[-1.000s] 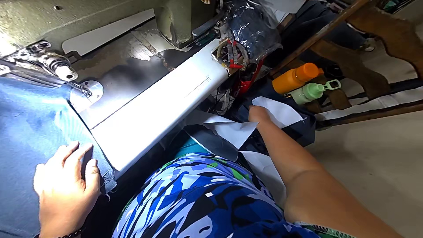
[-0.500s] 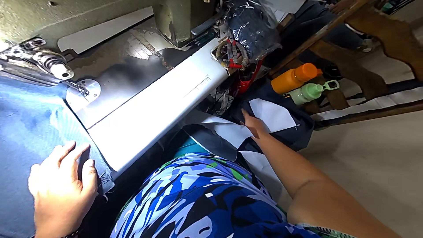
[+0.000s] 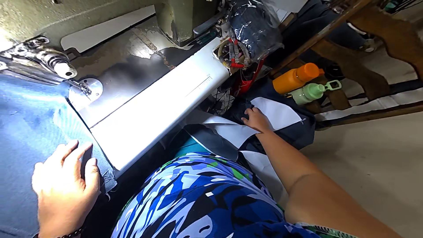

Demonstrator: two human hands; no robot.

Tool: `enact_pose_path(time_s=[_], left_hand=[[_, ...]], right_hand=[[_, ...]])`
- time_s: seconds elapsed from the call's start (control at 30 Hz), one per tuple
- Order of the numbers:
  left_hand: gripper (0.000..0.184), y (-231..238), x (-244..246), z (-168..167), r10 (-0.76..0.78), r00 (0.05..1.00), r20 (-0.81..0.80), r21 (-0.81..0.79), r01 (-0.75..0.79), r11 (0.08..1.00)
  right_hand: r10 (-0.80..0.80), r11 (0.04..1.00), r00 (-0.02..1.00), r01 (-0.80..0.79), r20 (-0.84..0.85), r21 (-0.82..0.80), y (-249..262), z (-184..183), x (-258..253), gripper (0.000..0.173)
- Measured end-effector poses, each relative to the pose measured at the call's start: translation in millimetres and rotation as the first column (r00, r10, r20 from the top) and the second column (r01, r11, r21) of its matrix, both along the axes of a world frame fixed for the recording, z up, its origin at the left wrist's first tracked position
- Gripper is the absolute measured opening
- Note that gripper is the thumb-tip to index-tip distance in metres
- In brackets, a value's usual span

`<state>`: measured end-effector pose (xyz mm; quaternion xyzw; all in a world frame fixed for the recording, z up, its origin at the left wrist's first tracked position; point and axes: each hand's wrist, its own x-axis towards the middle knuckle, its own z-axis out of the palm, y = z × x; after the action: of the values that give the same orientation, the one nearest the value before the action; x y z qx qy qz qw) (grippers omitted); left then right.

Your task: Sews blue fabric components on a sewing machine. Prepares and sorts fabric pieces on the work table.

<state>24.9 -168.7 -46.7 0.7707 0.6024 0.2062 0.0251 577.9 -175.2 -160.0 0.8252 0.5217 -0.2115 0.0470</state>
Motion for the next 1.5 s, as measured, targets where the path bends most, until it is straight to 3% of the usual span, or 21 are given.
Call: enact_pose_path(time_s=[0.13,0.33,0.57,0.9,1.3,1.4,1.5], left_hand=[[0.053,-1,2,2,0.003,1.000,-0.006,-0.006,-0.003,1.000],[0.052,-1,4,4,0.002,1.000,-0.011,-0.002,-0.002,1.000],[0.052,-1,4,3,-0.001,1.000,-0.010,0.011,0.001,1.000],[0.052,-1,6,4,0.008,1.000,-0.007,0.011,-0.008,1.000],[0.047,-4,8,-1,0.097,0.994,-0.042,0.000,-0.097,0.995],[0.046,-5,10,0,0.102,0.994,-0.031,-0.006,-0.103,0.995],[0.047,-4,11,3,0.111,0.993,-0.038,-0.026,-0.112,0.993]], right_hand=[[0.083,0.996,0.996,-0.082,0.027,-0.037,3,0,-3,0.033],[0.088,0.992,0.994,-0.081,0.066,-0.101,6,4,-2,0.055],[0.075,0.984,0.997,-0.071,0.020,-0.162,12,8,0,0.035],[-0.059,0.998,0.997,0.059,-0.046,-0.014,8,8,7,0.030],[0.093,0.980,0.988,-0.068,-0.127,0.187,15,17,-1,0.035],[0.188,0.887,0.975,-0.115,-0.120,0.447,9,22,0,0.040],[0.191,0.628,0.980,-0.078,-0.056,0.774,24,52,-7,0.044]])
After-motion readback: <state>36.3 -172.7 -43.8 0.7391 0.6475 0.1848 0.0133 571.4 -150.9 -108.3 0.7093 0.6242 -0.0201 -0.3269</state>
